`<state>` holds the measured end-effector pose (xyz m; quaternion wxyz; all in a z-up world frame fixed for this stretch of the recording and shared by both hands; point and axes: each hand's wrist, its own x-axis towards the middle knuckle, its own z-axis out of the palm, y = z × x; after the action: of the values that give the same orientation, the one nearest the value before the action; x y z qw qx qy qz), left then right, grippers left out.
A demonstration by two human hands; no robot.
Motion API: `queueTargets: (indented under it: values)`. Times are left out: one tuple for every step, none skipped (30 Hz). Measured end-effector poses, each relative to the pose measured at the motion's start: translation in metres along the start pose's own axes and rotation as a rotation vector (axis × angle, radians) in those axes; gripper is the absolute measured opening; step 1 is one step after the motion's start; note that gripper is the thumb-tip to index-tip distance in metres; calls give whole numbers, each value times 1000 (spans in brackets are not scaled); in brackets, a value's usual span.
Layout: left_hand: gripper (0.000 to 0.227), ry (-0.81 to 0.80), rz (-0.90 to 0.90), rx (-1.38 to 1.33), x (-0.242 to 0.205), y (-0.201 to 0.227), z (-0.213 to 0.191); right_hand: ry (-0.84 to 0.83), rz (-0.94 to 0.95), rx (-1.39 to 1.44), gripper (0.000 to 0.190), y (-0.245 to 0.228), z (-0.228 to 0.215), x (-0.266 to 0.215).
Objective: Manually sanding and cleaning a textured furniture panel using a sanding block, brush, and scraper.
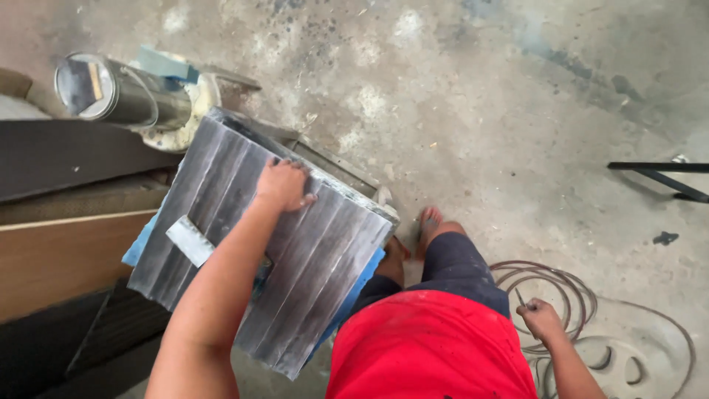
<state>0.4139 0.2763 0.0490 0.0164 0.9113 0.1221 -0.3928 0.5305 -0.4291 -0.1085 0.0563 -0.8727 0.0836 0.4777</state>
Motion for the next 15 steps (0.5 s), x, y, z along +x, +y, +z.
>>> queueTargets:
  values:
    - [74,10,-18,8,-3,-6,-5,-23,-34,-4,42,-6,2,9]
    - [71,20,-35,16,-5,-11,-10,-47,-68,-7,44,-12,4,18]
    - [71,9,-44,8,-2,-8,-6,-57,-71,-20,44,-26,2,23]
    - [68,1,-42,18,2,-4,-3,-64,-81,-51,45,-39,0,28]
    - [65,-8,-45,25,6,0,0,-72,-97,-85,47,-55,-4,37]
    - [65,-20,-60,14,6,10,-4,-83,-106,-102,47,-80,-15,45]
    - [61,-25,-16,-19,2,23,-6,-117,-158,-121,51,-98,-25,47]
    - [57,-29,27,-54,0,38,-8,-152,-209,-139,55,-117,-36,51]
    - [57,-48,13,-60,-5,50,-13,-172,-216,-150,55,-131,-39,75]
    - [55,-56,38,-96,-7,64,-20,-181,-248,-203,56,-145,-44,102]
    - [53,-76,81,-125,-12,79,-30,-199,-261,-243,58,-148,-43,117]
    - [53,-107,85,-123,-17,86,-29,-228,-249,-242,58,-170,-45,117]
    - [50,-12,93,-132,-16,94,-29,-203,-236,-160,51,-197,-55,125]
    - [47,83,100,-141,-18,101,-30,-178,-223,-79,46,-224,-63,132]
    - [47,78,99,-142,-12,98,-25,-183,-221,-80,46,-245,-70,134]
